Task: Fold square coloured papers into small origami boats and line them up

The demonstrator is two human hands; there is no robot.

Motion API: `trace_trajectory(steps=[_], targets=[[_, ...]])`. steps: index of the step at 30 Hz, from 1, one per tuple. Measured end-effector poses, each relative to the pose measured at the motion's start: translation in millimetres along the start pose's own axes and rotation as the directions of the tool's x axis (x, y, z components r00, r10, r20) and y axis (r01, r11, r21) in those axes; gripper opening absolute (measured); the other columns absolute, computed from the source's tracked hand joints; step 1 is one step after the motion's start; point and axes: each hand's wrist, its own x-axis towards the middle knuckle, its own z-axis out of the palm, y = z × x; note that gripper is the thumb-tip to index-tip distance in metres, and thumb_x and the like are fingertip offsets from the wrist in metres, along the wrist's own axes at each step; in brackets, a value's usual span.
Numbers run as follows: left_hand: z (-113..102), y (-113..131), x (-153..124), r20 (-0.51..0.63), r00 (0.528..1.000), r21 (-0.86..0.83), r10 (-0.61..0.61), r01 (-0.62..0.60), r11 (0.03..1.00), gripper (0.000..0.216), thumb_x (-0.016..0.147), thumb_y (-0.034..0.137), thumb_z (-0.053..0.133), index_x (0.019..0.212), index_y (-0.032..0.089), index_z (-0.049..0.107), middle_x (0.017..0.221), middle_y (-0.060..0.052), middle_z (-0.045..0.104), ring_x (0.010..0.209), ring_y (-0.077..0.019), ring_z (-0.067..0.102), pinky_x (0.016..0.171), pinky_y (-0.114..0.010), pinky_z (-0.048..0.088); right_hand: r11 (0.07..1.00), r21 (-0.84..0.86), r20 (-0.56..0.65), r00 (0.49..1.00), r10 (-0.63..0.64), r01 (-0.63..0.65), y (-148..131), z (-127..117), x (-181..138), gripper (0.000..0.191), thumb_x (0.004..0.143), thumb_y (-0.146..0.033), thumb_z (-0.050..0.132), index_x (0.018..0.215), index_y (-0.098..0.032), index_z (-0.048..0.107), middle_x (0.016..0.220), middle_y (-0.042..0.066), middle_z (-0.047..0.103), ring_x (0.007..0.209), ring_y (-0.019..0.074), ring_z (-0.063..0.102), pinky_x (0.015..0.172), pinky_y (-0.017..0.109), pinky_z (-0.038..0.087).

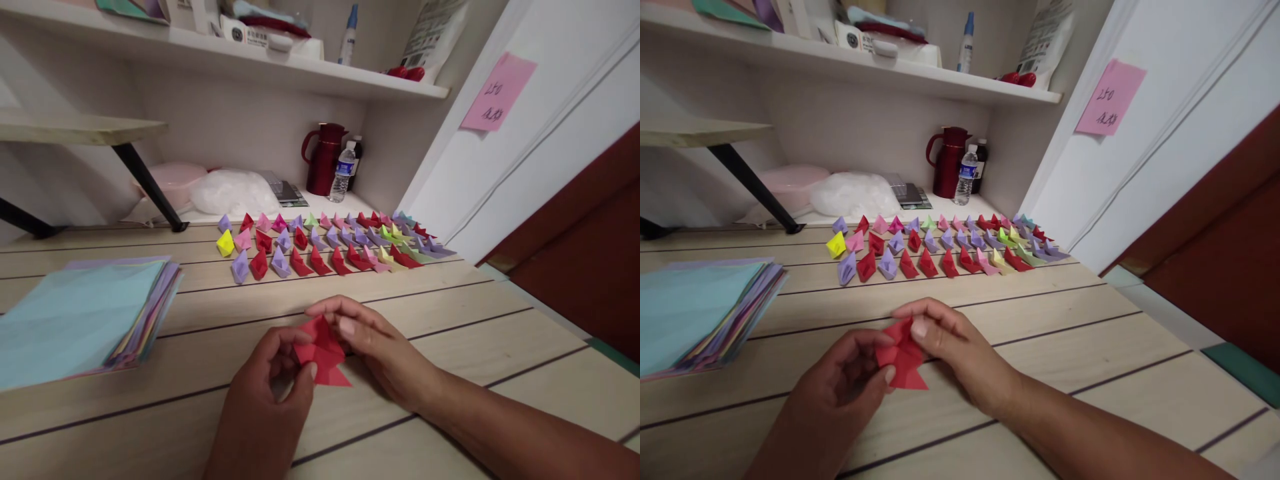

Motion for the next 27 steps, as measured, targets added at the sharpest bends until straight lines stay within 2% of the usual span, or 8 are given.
trace_trajectory(steps=[3, 7, 11, 14, 16, 18, 23, 27], targets=[[-0.8, 1.4, 0.5, -0.01, 1.0, -0.044, 0.005, -0.005, 0.999, 0.017, 0.072, 0.029, 0.067, 0.087, 0.023, 0.063, 0.077, 0.001, 0.066, 0.072, -0.0167, 0.062, 0.068, -0.027, 0.048, 1.0, -0.003, -0.001, 1.0, -0.011, 0.011, 0.7, 3.8, 1.5, 0.053, 0.075, -0.027, 0.08, 0.122, -0.027, 0.056, 0.092, -0.001, 0.059, 0.076, 0.0113, 0.056, 0.07, 0.023, 0.045], [-9.4, 13.1, -1.2, 0.029, 0.999, -0.017, 0.018, -0.017, 1.0, 0.023, 0.086, 0.045, 0.056, 0.095, 0.024, 0.061, 0.066, 0.005, 0.061, 0.055, -0.0123, 0.056, 0.059, -0.024, 0.046, 0.997, -0.078, -0.074, 0.997, -0.001, -0.005, -2.5, -2.3, 7.4, 0.061, 0.076, -0.029, 0.079, 0.129, -0.027, 0.049, 0.076, -0.005, 0.054, 0.059, 0.0074, 0.045, 0.054, 0.017, 0.036], [-28.0, 24.3, 6.5, -0.116, 0.992, 0.124, 0.053, -0.038, 0.992, 0.03, 0.09, 0.052, 0.046, 0.098, 0.026, 0.058, 0.058, 0.008, 0.056, 0.052, -0.0128, 0.052, 0.056, -0.024, 0.042, 0.912, -0.395, 0.165, 0.968, 0.187, -0.109, -22.0, -16.1, 7.4, 0.058, 0.081, -0.036, 0.073, 0.133, -0.025, 0.05, 0.073, -0.004, 0.059, 0.056, 0.0082, 0.048, 0.05, 0.017, 0.037], [-35.9, 22.2, 17.2, -0.117, 0.989, 0.27, 0.091, -0.056, 0.961, 0.028, 0.087, 0.05, 0.051, 0.1, 0.027, 0.06, 0.068, 0.005, 0.059, 0.066, -0.0161, 0.057, 0.063, -0.026, 0.045, 0.731, -0.669, 0.292, 0.952, 0.095, 0.132, -39.2, -24.7, 3.8, 0.057, 0.085, -0.04, 0.07, 0.136, -0.027, 0.051, 0.104, 0.005, 0.066, 0.09, 0.0179, 0.063, 0.078, 0.027, 0.049], [-34.6, 14.7, 21.9, -0.022, 0.985, 0.37, 0.17, -0.15, 0.917, 0.026, 0.084, 0.044, 0.054, 0.1, 0.026, 0.062, 0.087, 0.0, 0.062, 0.079, -0.0185, 0.06, 0.073, -0.031, 0.049, 0.575, -0.778, 0.246, 0.965, -0.091, 0.252, -46.6, -32.3, 3.9, 0.047, 0.093, -0.042, 0.057, 0.137, -0.027, 0.051, 0.128, 0.009, 0.058, 0.116, 0.0234, 0.055, 0.1, 0.036, 0.041], [-30.2, 5.0, 23.1, 0.114, 0.958, 0.436, 0.263, -0.286, 0.853, 0.025, 0.084, 0.036, 0.052, 0.103, 0.025, 0.064, 0.107, -0.005, 0.057, 0.094, -0.0211, 0.059, 0.086, -0.037, 0.049, 0.513, -0.827, 0.164, 0.972, -0.17, 0.229, -49.7, -41.9, 6.4, 0.041, 0.099, -0.045, 0.044, 0.132, -0.025, 0.056, 0.129, 0.009, 0.059, 0.119, 0.0246, 0.054, 0.104, 0.04, 0.038], [-24.2, -10.0, 21.8, 0.263, 0.909, 0.561, 0.325, -0.418, 0.715, 0.03, 0.087, 0.03, 0.05, 0.115, 0.029, 0.061, 0.124, -0.007, 0.047, 0.117, -0.026, 0.05, 0.098, -0.049, 0.044, 0.617, -0.782, 0.097, 0.995, -0.027, 0.092, -47.8, -54.7, 9.8, 0.049, 0.096, -0.056, 0.043, 0.105, -0.018, 0.072, 0.095, 0.006, 0.071, 0.09, 0.0217, 0.064, 0.082, 0.033, 0.049], [-27.6, -5.7, 23.1, 0.26, 0.916, 0.504, 0.305, -0.398, 0.766, 0.024, 0.09, 0.035, 0.048, 0.112, 0.029, 0.058, 0.116, -0.005, 0.053, 0.109, -0.0227, 0.055, 0.094, -0.044, 0.047, 0.843, -0.539, 0.214, 0.968, 0.133, 0.003, -47.0, -44.0, 4.5, 0.047, 0.099, -0.052, 0.039, 0.127, -0.023, 0.061, 0.119, 0.009, 0.066, 0.086, 0.0162, 0.065, 0.072, 0.027, 0.05]])
